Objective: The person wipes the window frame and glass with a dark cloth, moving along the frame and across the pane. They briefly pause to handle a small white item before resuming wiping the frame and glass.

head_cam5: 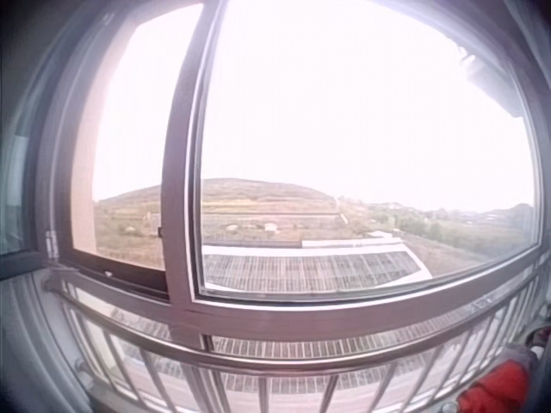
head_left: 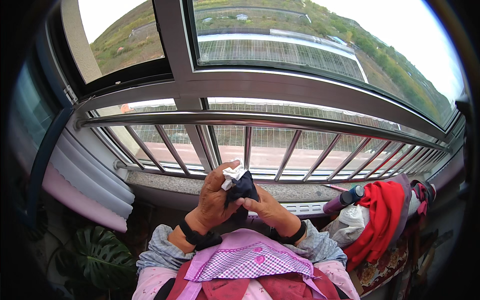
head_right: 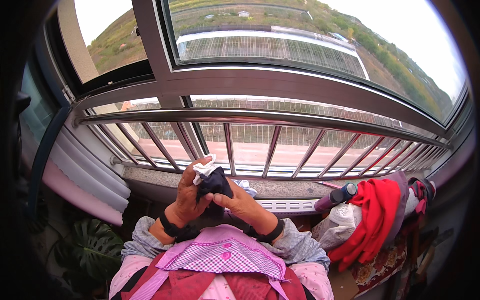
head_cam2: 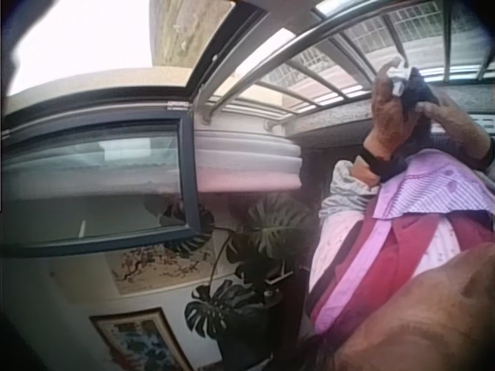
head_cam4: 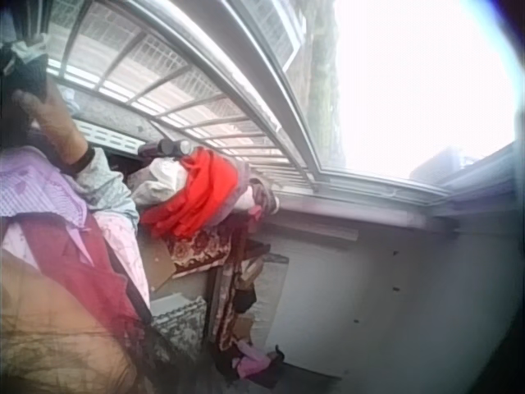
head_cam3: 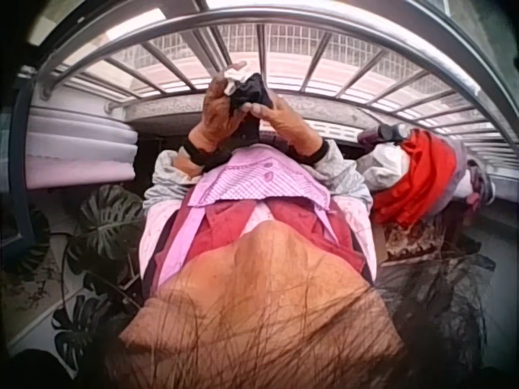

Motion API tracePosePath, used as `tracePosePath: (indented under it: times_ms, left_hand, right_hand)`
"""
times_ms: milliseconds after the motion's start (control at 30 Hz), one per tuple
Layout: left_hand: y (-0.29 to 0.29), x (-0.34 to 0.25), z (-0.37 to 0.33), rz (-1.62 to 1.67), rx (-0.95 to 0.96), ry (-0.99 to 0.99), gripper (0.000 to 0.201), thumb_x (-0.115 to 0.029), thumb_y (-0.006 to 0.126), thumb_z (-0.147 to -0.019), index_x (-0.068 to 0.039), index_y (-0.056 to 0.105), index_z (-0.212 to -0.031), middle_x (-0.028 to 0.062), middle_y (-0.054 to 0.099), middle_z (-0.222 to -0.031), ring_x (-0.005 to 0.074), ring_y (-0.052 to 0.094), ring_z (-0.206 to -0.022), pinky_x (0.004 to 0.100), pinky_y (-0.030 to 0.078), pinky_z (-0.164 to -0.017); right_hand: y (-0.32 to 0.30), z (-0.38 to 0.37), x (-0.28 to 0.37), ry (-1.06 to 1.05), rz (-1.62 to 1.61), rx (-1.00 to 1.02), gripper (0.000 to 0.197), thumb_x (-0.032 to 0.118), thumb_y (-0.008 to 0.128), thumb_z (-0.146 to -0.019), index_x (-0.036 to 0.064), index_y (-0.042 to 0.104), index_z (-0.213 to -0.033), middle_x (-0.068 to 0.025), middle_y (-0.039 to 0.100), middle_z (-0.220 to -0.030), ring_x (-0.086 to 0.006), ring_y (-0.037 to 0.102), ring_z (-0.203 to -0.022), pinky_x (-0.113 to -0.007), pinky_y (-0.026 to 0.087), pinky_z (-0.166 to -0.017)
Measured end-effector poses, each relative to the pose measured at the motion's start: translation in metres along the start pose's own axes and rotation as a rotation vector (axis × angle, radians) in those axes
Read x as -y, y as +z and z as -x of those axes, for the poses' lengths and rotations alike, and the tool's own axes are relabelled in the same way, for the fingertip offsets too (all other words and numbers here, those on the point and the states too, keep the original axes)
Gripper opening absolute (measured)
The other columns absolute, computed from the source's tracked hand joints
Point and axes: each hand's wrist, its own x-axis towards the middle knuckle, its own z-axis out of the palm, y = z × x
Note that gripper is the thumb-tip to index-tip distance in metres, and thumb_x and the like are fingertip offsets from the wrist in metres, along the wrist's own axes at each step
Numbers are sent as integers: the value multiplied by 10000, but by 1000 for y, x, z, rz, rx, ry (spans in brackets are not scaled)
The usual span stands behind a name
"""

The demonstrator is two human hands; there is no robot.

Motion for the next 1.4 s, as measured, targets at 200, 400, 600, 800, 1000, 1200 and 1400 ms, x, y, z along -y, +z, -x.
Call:
tracePosePath:
  times_ms: [200, 400, 600, 800, 1000, 1200, 1400]
  left_hand:
    - [-30, 11, -20, -342, -87, 135, 704, -577, 731, -832, 34, 659, -1173, 169, 555, -1376, 336, 553, -1262, 413, 442, -1038]
    - [-122, 49, -63, -559, -501, 164, 212, -145, 645, -987, 51, 721, -1013, 153, 648, -1070, 313, 672, -932, 360, 529, -795]
    - [-156, 109, -96, -951, -450, 177, 260, -208, 596, -1000, 8, 732, -952, 164, 702, -1030, 348, 654, -970, 442, 483, -877]
    - [-142, 133, -100, -985, -570, 128, 323, -270, 566, -975, -54, 733, -802, 95, 705, -897, 286, 644, -858, 427, 420, -891]
    - [-146, 133, -101, -1024, -579, 195, 329, -269, 559, -969, -52, 729, -789, 103, 711, -907, 283, 653, -856, 425, 429, -890]
    - [-143, 136, -101, -1019, -618, 205, 330, -255, 551, -965, -46, 722, -775, 110, 711, -891, 282, 654, -849, 419, 431, -886]
    - [-141, 134, -104, -1000, -643, 205, 319, -247, 554, -958, -45, 720, -774, 98, 701, -869, 280, 642, -834, 424, 428, -885]
  right_hand:
    - [-19, 23, 41, -141, 145, -255, 265, 132, 778, -900, 47, 675, -1130, 8, 650, -1058, -85, 608, -921, -245, 496, -804]
    - [-86, 41, 153, -973, 1109, -1107, 264, 4, 750, -880, 43, 627, -1109, -114, 638, -1230, -190, 619, -1056, -309, 484, -946]
    - [-151, 19, 162, -713, 1737, -1087, 335, 130, 717, -889, 79, 639, -1210, -145, 685, -1130, -372, 642, -1067, -442, 482, -945]
    - [-59, -78, 103, -818, 1826, -945, 315, 213, 769, -811, 99, 674, -1089, -99, 695, -1018, -325, 657, -930, -450, 481, -842]
    - [17, -167, 74, -903, 1836, -549, 222, 79, 612, -872, 95, 602, -1093, -89, 700, -1023, -262, 686, -953, -393, 501, -900]
    - [-117, -34, 128, -742, 2025, -1030, 281, 196, 688, -926, 85, 632, -1178, -144, 687, -1087, -381, 643, -1025, -489, 457, -1011]
    - [-113, -37, 131, -717, 1871, -1193, 270, 222, 651, -962, 62, 632, -1179, -162, 675, -1081, -391, 641, -997, -476, 493, -877]
